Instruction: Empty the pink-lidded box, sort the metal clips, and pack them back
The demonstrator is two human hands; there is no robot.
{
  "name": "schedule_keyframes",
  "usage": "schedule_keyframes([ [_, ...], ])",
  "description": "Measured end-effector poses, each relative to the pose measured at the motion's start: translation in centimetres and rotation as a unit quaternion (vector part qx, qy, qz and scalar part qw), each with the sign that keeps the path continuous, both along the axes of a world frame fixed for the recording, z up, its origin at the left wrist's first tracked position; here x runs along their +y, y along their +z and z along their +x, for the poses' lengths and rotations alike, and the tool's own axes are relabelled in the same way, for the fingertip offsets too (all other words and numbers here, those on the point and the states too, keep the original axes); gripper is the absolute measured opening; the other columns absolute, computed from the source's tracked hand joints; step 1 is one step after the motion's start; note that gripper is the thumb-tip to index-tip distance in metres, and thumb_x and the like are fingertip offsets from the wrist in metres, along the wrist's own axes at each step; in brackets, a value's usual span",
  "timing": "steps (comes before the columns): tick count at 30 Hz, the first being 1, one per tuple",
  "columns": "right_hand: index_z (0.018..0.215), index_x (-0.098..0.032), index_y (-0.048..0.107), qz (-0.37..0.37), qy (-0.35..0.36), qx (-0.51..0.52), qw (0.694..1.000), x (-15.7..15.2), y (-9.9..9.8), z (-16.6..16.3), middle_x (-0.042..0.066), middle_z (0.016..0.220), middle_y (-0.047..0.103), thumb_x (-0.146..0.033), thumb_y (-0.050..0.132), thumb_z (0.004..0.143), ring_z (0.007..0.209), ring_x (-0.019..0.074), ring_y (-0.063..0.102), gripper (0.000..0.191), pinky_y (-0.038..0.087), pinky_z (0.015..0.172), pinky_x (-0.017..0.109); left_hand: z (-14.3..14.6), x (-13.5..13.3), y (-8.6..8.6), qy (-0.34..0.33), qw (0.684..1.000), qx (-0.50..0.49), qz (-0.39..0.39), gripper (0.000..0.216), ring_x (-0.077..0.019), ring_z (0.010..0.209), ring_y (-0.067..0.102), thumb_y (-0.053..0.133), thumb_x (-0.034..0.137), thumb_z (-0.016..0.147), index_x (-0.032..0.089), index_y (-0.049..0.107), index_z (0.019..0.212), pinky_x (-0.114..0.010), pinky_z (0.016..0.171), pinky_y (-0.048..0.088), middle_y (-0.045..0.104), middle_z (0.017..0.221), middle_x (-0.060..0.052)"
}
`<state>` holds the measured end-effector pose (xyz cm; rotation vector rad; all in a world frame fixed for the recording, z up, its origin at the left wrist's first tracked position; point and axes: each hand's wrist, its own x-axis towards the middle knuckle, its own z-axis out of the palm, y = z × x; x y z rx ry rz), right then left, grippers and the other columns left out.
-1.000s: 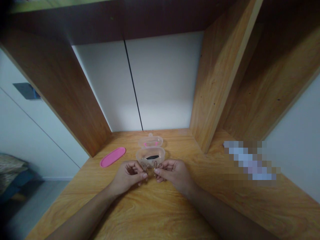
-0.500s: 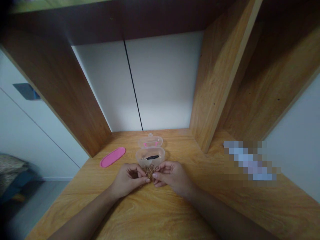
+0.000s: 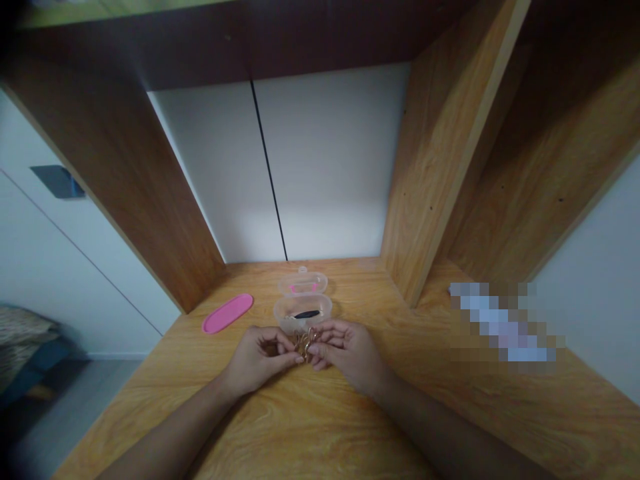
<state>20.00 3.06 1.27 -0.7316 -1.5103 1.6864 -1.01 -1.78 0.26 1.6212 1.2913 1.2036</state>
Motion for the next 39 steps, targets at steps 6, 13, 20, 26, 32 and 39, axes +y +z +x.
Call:
schedule_keyframes([
  [6,0.104,-0.014,0.069,-0.002,0.018,-0.025,1.0,-0.1,-0.4,-0.1,0.003,0.074,0.072,-0.041,0.086,0.071,0.065,0.0166,0.071,0.046,0.06,0.06,0.029,-0.1,-0.1,0.2,-0.027,0.999,0.041,0.002,0.035,-0.0104,0.051,0.052,0.084,0.046,0.071,0.013,0.074,0.069,-0.021,0.051,0.039,0.069,0.059,-0.005],
  [13,0.106,-0.015,0.07,0.001,0.021,-0.058,0.998,0.0,-0.4,-0.1,0.001,0.07,0.069,-0.047,0.084,0.07,0.058,0.0147,0.066,0.051,0.058,0.056,0.029,0.2,-0.3,0.7,-0.061,0.996,0.052,0.024,0.032,-0.0115,0.056,0.056,0.081,0.044,0.077,0.013,0.073,0.071,-0.022,0.056,0.041,0.069,0.063,-0.005],
  [20,0.096,-0.016,0.068,0.009,0.039,-0.064,0.997,-0.1,-0.8,-0.1,0.001,0.067,0.068,-0.05,0.082,0.073,0.055,0.0135,0.064,0.043,0.054,0.051,0.027,0.2,-0.3,0.5,-0.081,0.995,0.056,0.02,0.029,-0.0122,0.059,0.058,0.08,0.041,0.078,0.014,0.072,0.076,-0.022,0.058,0.044,0.07,0.067,-0.004],
  [26,0.084,-0.015,0.065,0.041,0.028,-0.042,0.998,-0.4,-0.1,-0.1,0.002,0.068,0.07,-0.046,0.079,0.079,0.059,0.013,0.066,0.035,0.055,0.057,0.026,0.3,-0.6,1.1,-0.069,0.995,0.056,0.042,0.035,-0.0134,0.062,0.061,0.086,0.041,0.07,0.015,0.07,0.087,-0.022,0.059,0.046,0.069,0.07,-0.002],
  [32,0.082,-0.016,0.067,0.057,0.004,-0.029,0.998,-0.3,-0.1,-0.1,0.003,0.069,0.07,-0.045,0.082,0.077,0.06,0.0127,0.065,0.033,0.054,0.058,0.025,0.4,-0.7,1.5,-0.032,0.985,0.135,0.103,0.023,-0.0146,0.065,0.063,0.078,0.037,0.081,0.019,0.075,0.095,-0.025,0.063,0.049,0.072,0.076,-0.003],
  [39,0.086,-0.016,0.072,0.082,-0.019,-0.052,0.995,-0.2,-0.3,0.1,0.004,0.075,0.072,-0.042,0.079,0.079,0.066,0.0136,0.066,0.028,0.054,0.062,0.025,0.3,-0.6,2.1,-0.007,0.978,0.116,0.176,0.019,-0.0146,0.068,0.063,0.076,0.028,0.084,0.022,0.075,0.102,-0.026,0.064,0.051,0.074,0.082,-0.004],
])
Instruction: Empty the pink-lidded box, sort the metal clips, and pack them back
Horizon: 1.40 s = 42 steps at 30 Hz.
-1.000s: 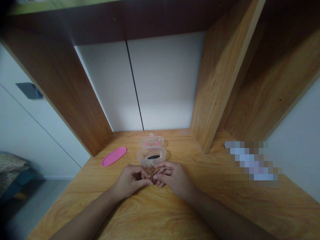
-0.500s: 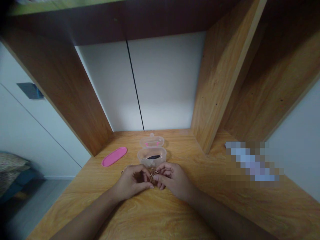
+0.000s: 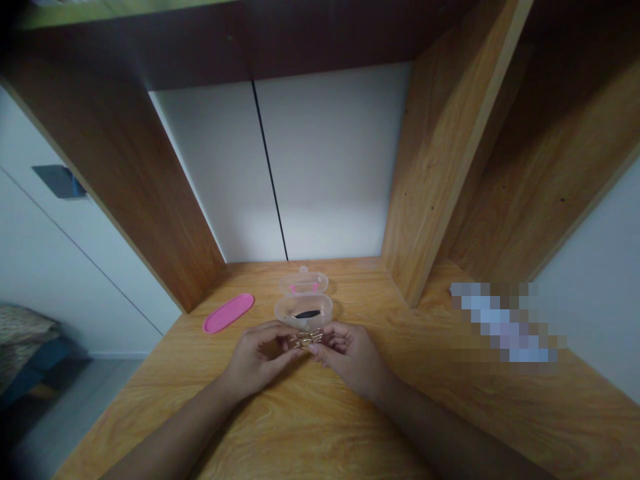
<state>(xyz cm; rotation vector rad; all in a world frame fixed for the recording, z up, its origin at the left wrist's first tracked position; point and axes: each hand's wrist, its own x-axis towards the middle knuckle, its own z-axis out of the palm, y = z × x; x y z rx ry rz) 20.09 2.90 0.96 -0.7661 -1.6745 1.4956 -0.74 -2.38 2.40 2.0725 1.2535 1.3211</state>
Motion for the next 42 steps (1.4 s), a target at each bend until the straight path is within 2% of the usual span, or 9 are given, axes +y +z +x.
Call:
schedule_keyframes([
  [5,0.091,-0.017,0.075,0.026,-0.004,-0.008,1.0,0.0,0.4,0.1,0.003,0.074,0.071,-0.042,0.075,0.083,0.065,0.0138,0.064,0.026,0.053,0.061,0.025,-0.1,0.0,0.4,0.003,0.999,-0.008,0.031,0.019,-0.0144,0.07,0.065,0.073,0.025,0.086,0.021,0.074,0.104,-0.025,0.064,0.051,0.076,0.086,-0.005],
  [13,0.078,-0.017,0.072,0.076,-0.055,-0.027,0.995,-0.1,1.1,0.3,0.003,0.07,0.068,-0.04,0.071,0.085,0.065,0.015,0.063,0.024,0.047,0.058,0.024,-0.3,-0.4,0.6,0.007,0.997,0.005,0.083,0.028,-0.0163,0.076,0.068,0.071,0.02,0.085,0.02,0.069,0.113,-0.028,0.071,0.055,0.076,0.094,-0.006],
  [18,0.076,-0.019,0.073,0.192,-0.184,-0.041,0.963,0.9,0.9,0.8,0.004,0.075,0.064,-0.04,0.071,0.087,0.069,0.017,0.059,0.024,0.046,0.061,0.028,-0.8,-0.4,0.5,0.086,0.991,-0.025,0.101,0.023,-0.0153,0.074,0.067,0.06,0.018,0.089,0.018,0.068,0.111,-0.026,0.07,0.053,0.075,0.09,-0.005],
  [23,0.079,-0.022,0.078,0.206,-0.237,-0.054,0.948,2.1,0.5,0.9,0.004,0.078,0.059,-0.047,0.072,0.086,0.072,0.019,0.056,0.026,0.044,0.061,0.031,-0.9,0.1,0.5,0.193,0.978,-0.052,0.056,0.016,-0.0153,0.068,0.066,0.058,0.024,0.091,0.017,0.07,0.099,-0.025,0.065,0.052,0.073,0.077,-0.003],
  [28,0.085,-0.024,0.082,0.225,-0.245,-0.085,0.939,2.7,0.4,0.2,0.003,0.079,0.052,-0.046,0.071,0.086,0.073,0.0179,0.052,0.025,0.041,0.059,0.03,-1.1,0.5,0.4,0.218,0.972,-0.09,0.023,0.019,-0.0156,0.069,0.066,0.055,0.027,0.091,0.015,0.069,0.098,-0.024,0.063,0.05,0.071,0.076,-0.003],
  [34,0.115,-0.023,0.075,0.236,-0.228,-0.121,0.937,2.8,0.4,-0.2,0.003,0.085,0.051,-0.043,0.069,0.088,0.076,0.018,0.052,0.035,0.044,0.065,0.031,-1.3,0.7,0.4,0.243,0.963,-0.113,0.009,0.02,-0.0159,0.067,0.064,0.056,0.028,0.089,0.015,0.069,0.093,-0.025,0.062,0.048,0.069,0.074,-0.003],
  [37,0.117,-0.021,0.074,0.224,-0.224,-0.105,0.943,2.6,0.5,0.2,0.003,0.085,0.051,-0.041,0.063,0.093,0.073,0.017,0.051,0.033,0.044,0.064,0.03,-1.5,0.8,0.3,0.254,0.96,-0.114,0.011,0.02,-0.0162,0.067,0.063,0.055,0.029,0.089,0.015,0.069,0.093,-0.025,0.062,0.048,0.068,0.073,-0.003],
  [40,0.113,-0.019,0.074,0.222,-0.23,-0.085,0.944,2.4,0.7,0.7,0.004,0.087,0.053,-0.038,0.059,0.094,0.074,0.0173,0.052,0.031,0.045,0.065,0.03,-2.3,1.1,0.3,0.27,0.961,-0.066,0.012,0.02,-0.0153,0.06,0.058,0.052,0.027,0.09,0.016,0.068,0.092,-0.025,0.058,0.045,0.066,0.071,-0.001],
  [42,0.11,-0.018,0.074,0.227,-0.239,-0.079,0.941,2.3,0.9,1.0,0.004,0.086,0.055,-0.037,0.059,0.095,0.073,0.0175,0.052,0.029,0.044,0.064,0.03,-3.2,1.2,0.5,0.26,0.965,0.019,0.016,0.02,-0.0158,0.061,0.058,0.049,0.022,0.09,0.017,0.068,0.09,-0.026,0.059,0.044,0.066,0.072,-0.002],
])
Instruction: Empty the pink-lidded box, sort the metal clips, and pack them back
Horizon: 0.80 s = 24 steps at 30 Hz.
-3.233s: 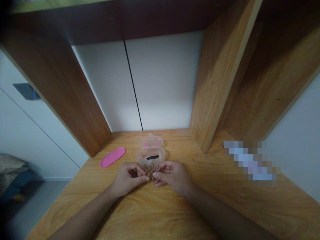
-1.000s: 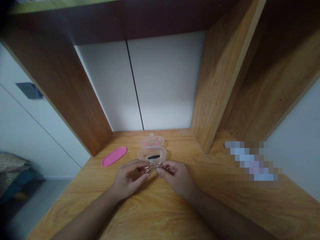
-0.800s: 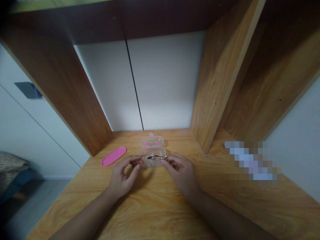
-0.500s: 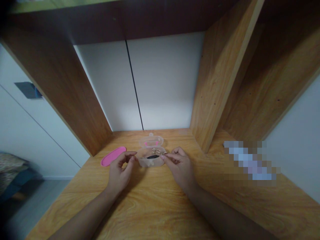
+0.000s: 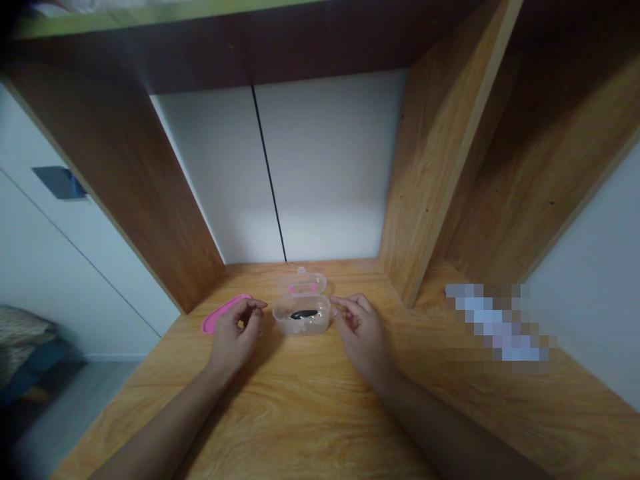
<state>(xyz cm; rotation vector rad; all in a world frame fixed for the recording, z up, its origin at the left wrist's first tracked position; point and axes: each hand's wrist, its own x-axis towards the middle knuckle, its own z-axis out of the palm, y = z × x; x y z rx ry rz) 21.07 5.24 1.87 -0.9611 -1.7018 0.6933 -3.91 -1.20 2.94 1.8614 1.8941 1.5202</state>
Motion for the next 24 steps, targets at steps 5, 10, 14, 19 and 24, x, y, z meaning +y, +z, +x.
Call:
schedule_keyframes([
  [5,0.105,-0.021,0.075,0.012,0.006,0.012,1.0,-0.3,0.4,0.3,0.006,0.087,0.059,-0.038,0.055,0.097,0.079,0.0204,0.056,0.027,0.045,0.067,0.031,-2.7,0.1,1.5,-0.043,0.957,0.267,-0.104,0.021,-0.0219,0.084,0.066,0.048,0.011,0.082,0.021,0.067,0.087,-0.03,0.071,0.045,0.071,0.089,-0.006],
  [10,0.104,-0.022,0.075,0.019,0.022,0.004,1.0,-0.4,0.4,0.4,0.006,0.087,0.06,-0.04,0.054,0.098,0.082,0.0218,0.057,0.029,0.044,0.069,0.033,-4.1,0.3,2.1,0.078,0.927,0.317,-0.186,0.022,-0.0237,0.085,0.067,0.045,0.018,0.09,0.023,0.067,0.09,-0.031,0.068,0.044,0.071,0.093,-0.006],
  [14,0.105,-0.021,0.074,0.014,0.013,0.002,1.0,-0.3,0.3,0.4,0.005,0.085,0.059,-0.037,0.055,0.097,0.076,0.0202,0.055,0.026,0.042,0.066,0.032,-4.7,0.7,1.2,0.127,0.929,0.317,-0.141,0.023,-0.0266,0.097,0.063,0.049,0.025,0.09,0.02,0.07,0.098,-0.035,0.084,0.047,0.068,0.102,-0.01],
  [19,0.105,-0.02,0.074,0.016,0.009,-0.009,1.0,-0.3,0.3,0.4,0.005,0.084,0.058,-0.035,0.055,0.096,0.071,0.0184,0.052,0.026,0.042,0.062,0.031,-5.0,1.3,0.2,0.144,0.928,0.315,-0.139,0.028,-0.0284,0.098,0.062,0.05,0.027,0.09,0.018,0.071,0.105,-0.039,0.09,0.046,0.067,0.105,-0.012],
  [24,0.106,-0.021,0.075,0.016,0.006,-0.012,1.0,-0.2,0.3,0.5,0.006,0.084,0.059,-0.036,0.056,0.096,0.073,0.0193,0.054,0.027,0.043,0.061,0.031,-4.9,1.2,-0.9,0.224,0.898,0.336,-0.171,0.049,-0.0363,0.113,0.058,0.052,0.034,0.089,0.011,0.059,0.132,-0.047,0.097,0.042,0.064,0.123,-0.02],
])
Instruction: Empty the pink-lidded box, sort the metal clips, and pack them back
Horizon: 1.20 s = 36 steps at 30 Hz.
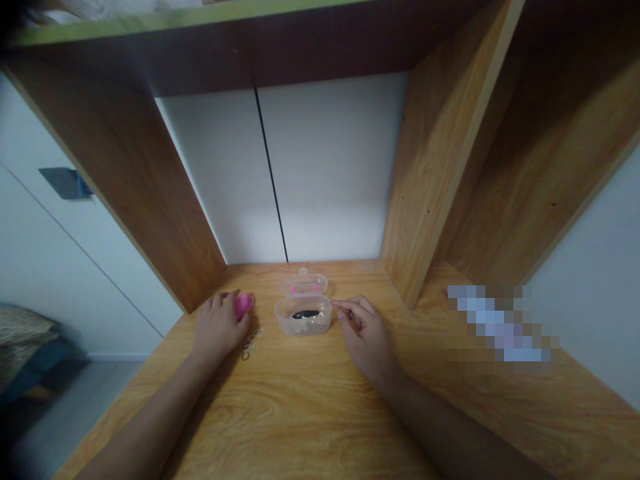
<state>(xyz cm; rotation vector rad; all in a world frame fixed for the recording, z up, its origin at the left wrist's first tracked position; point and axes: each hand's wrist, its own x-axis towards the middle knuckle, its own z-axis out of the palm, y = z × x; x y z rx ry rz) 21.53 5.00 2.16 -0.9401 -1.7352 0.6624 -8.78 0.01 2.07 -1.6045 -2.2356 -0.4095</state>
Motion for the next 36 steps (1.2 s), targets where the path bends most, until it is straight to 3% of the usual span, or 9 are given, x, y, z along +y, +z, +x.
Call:
schedule_keyframes([
  [4,0.106,-0.021,0.075,-0.005,0.006,0.004,1.0,0.1,-0.2,0.0,0.005,0.085,0.059,-0.036,0.056,0.096,0.074,0.0194,0.055,0.026,0.043,0.063,0.031,-0.1,0.0,-0.5,0.023,0.999,-0.013,-0.044,0.047,-0.0377,0.108,0.061,0.047,0.032,0.093,0.009,0.056,0.134,-0.048,0.092,0.044,0.067,0.116,-0.021],
  [8,0.105,-0.021,0.075,0.001,0.005,0.001,1.0,0.1,-0.2,0.0,0.005,0.085,0.059,-0.034,0.056,0.096,0.072,0.0189,0.054,0.025,0.043,0.063,0.031,0.2,0.1,0.2,-0.026,0.998,-0.044,0.037,0.046,-0.0363,0.109,0.061,0.046,0.035,0.097,0.009,0.054,0.134,-0.048,0.093,0.046,0.065,0.121,-0.021],
  [13,0.106,-0.023,0.074,0.054,-0.007,-0.031,0.998,-0.3,0.2,0.0,0.006,0.09,0.059,-0.029,0.057,0.095,0.074,0.0183,0.056,0.021,0.049,0.068,0.033,1.8,-0.3,1.5,-0.159,0.967,-0.07,0.185,0.046,-0.0315,0.128,0.051,0.048,0.032,0.1,0.02,0.045,0.144,-0.048,0.107,0.041,0.054,0.144,-0.015],
  [19,0.128,-0.034,0.066,0.199,0.046,-0.084,0.975,-1.8,0.4,-0.4,0.01,0.13,0.056,-0.02,0.061,0.093,0.119,0.0259,0.057,0.038,0.052,0.097,0.042,3.9,-1.2,1.3,-0.367,0.913,-0.003,0.176,0.061,-0.0308,0.128,0.053,0.061,0.034,0.096,0.021,0.038,0.151,-0.048,0.109,0.044,0.055,0.146,-0.014],
  [24,0.114,-0.037,0.073,0.265,0.058,-0.151,0.951,-2.2,0.3,-0.4,0.007,0.128,0.061,-0.022,0.065,0.092,0.119,0.0253,0.059,0.027,0.054,0.096,0.043,5.5,-2.0,1.4,-0.466,0.867,0.01,0.173,0.064,-0.0304,0.125,0.058,0.066,0.042,0.092,0.021,0.045,0.148,-0.047,0.106,0.049,0.061,0.139,-0.015],
  [27,0.11,-0.034,0.075,0.257,0.036,-0.127,0.957,-1.9,0.2,-0.3,0.007,0.124,0.063,-0.024,0.065,0.094,0.114,0.0241,0.061,0.022,0.056,0.094,0.042,5.8,-2.1,1.4,-0.481,0.858,-0.029,0.178,0.064,-0.03,0.131,0.054,0.065,0.04,0.093,0.021,0.041,0.15,-0.048,0.107,0.049,0.056,0.144,-0.016],
  [31,0.107,-0.03,0.076,0.184,-0.006,-0.077,0.98,-0.9,0.0,-0.2,0.008,0.125,0.063,-0.026,0.064,0.094,0.108,0.0235,0.065,0.018,0.057,0.093,0.041,5.7,-1.7,0.9,-0.423,0.881,-0.118,0.175,0.062,-0.0296,0.14,0.045,0.059,0.031,0.097,0.023,0.034,0.153,-0.051,0.112,0.045,0.045,0.153,-0.017],
  [36,0.107,-0.029,0.077,0.107,-0.022,-0.058,0.992,0.6,-0.5,0.0,0.007,0.122,0.067,-0.029,0.066,0.093,0.111,0.0247,0.065,0.018,0.054,0.1,0.044,5.2,-0.9,0.1,-0.379,0.901,-0.157,0.145,0.046,-0.0268,0.137,0.049,0.053,0.026,0.099,0.029,0.047,0.145,-0.05,0.112,0.045,0.049,0.151,-0.011],
])
